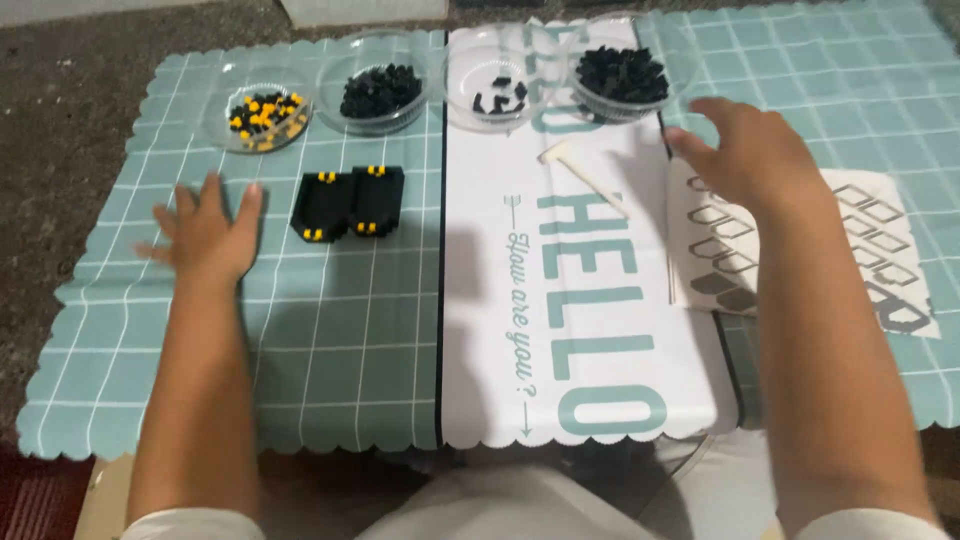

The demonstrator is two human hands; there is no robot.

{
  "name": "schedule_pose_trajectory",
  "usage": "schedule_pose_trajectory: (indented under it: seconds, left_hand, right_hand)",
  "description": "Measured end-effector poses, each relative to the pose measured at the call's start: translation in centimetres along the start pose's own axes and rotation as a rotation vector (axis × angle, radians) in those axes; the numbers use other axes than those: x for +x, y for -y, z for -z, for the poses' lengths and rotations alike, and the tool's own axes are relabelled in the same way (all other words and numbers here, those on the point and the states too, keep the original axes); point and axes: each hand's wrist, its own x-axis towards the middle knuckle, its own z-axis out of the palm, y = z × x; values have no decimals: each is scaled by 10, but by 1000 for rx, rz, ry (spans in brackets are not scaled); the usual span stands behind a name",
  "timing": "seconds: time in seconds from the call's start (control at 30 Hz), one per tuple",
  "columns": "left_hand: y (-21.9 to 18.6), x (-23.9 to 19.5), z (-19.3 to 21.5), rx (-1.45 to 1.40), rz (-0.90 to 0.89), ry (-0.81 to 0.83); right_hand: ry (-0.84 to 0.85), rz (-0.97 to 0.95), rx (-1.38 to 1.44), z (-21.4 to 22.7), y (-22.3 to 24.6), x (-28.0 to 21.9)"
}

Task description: Assembling a model using small plastic building blocks and a small plastic hammer for securing pieces.

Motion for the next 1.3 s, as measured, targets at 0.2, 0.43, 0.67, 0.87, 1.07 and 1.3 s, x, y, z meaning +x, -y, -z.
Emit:
schedule_pose_trajectory:
  seconds: [0.2, 0.43, 0.67, 0.87, 1.07, 1.3]
  left_hand:
    - [-1, 9, 1, 90, 158, 128]
    - [0, 13, -2, 122, 170, 110]
    - [14, 20, -15, 12, 22, -38]
    - [-51, -15, -59, -46, -972, -302]
    - [-136, -90, -109, -150, -1419, 43]
    - [-152, -121, -129, -178, -1585, 175]
  right_hand:
    - [212, -209, -243, -34, -30, 35]
    - [180, -199, -229, -48, -49, 43]
    - [113, -161, -182, -46, -49, 38]
    - [35, 113, -269, -34, 27, -30]
    - [-54, 317, -123, -64, 36, -26]
    - [-163, -643, 188, 3, -86, -16]
